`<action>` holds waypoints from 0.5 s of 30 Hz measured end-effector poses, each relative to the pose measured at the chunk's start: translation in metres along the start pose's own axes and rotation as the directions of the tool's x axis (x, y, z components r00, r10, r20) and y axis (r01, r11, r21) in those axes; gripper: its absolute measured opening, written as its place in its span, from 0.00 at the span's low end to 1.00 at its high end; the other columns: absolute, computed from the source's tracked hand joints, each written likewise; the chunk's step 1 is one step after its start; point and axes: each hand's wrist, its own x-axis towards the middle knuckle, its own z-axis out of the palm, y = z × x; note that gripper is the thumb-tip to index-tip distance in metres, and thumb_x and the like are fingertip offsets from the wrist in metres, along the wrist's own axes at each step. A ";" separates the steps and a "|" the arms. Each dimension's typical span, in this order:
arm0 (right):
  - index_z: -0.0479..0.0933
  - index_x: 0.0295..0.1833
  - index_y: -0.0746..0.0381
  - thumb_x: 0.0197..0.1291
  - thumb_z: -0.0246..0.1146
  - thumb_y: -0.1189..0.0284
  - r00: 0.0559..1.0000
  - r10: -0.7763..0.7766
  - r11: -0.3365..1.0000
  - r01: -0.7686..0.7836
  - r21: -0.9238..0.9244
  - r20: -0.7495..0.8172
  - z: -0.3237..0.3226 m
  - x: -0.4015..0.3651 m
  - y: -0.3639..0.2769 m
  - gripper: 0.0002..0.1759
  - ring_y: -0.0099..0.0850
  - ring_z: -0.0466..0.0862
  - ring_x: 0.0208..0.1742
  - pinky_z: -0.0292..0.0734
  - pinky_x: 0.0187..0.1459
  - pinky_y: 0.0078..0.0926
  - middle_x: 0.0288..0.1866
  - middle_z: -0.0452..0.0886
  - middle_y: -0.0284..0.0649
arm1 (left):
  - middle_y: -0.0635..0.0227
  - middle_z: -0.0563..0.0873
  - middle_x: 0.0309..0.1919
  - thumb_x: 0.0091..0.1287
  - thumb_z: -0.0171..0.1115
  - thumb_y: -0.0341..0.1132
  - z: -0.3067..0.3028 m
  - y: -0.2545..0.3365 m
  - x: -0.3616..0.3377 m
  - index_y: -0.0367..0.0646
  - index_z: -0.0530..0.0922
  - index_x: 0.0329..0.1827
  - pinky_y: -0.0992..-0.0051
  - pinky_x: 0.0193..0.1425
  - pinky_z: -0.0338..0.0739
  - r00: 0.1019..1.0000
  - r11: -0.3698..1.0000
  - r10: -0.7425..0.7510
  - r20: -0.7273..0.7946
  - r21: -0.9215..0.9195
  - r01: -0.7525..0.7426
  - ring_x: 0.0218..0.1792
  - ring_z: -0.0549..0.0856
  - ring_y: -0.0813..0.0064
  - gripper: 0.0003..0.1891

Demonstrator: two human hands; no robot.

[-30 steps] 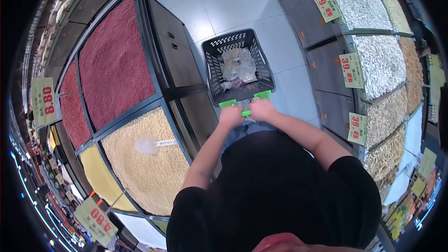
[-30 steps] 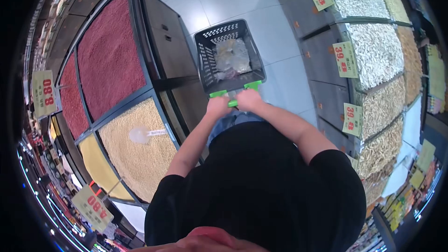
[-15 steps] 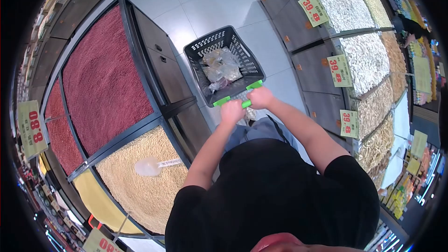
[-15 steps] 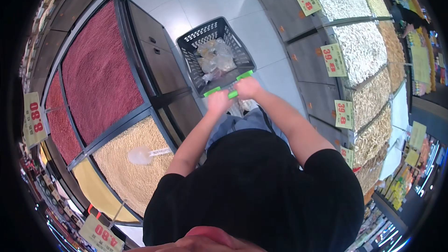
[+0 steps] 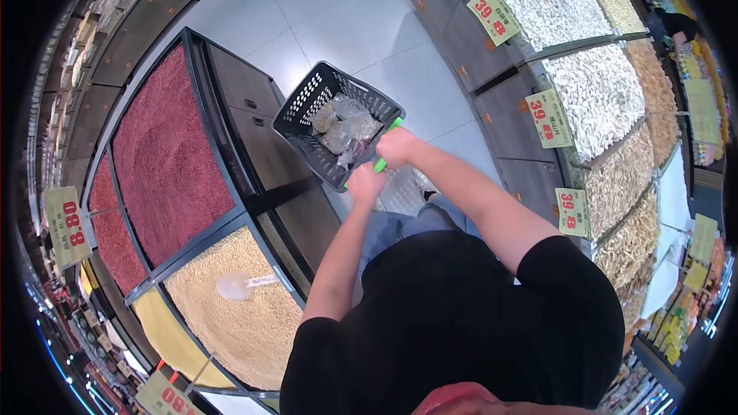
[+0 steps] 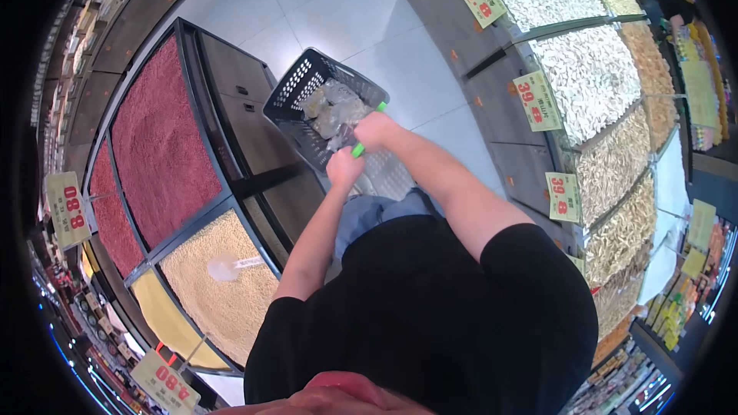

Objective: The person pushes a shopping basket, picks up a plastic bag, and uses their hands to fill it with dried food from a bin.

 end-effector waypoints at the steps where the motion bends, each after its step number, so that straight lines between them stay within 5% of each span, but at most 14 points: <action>1: 0.89 0.34 0.58 0.50 0.69 0.63 1.000 -0.017 1.000 0.017 -0.008 0.004 -0.002 -0.003 0.007 0.11 0.47 0.91 0.42 0.86 0.45 0.44 0.37 0.90 0.48 | 0.50 0.91 0.40 0.61 0.65 0.46 0.006 0.006 0.000 0.45 0.88 0.40 0.49 0.50 0.84 1.000 1.000 -0.019 -0.022 -0.004 0.019 0.45 0.90 0.46 0.15; 15: 0.89 0.37 0.59 0.50 0.67 0.66 0.989 -0.143 0.984 0.147 -0.097 0.047 0.052 -0.113 0.036 0.12 0.44 0.92 0.43 0.87 0.46 0.42 0.40 0.91 0.46 | 0.49 0.91 0.42 0.61 0.63 0.45 0.095 0.074 -0.078 0.44 0.87 0.42 0.49 0.54 0.83 0.996 0.996 -0.083 0.037 -0.024 0.084 0.48 0.89 0.45 0.16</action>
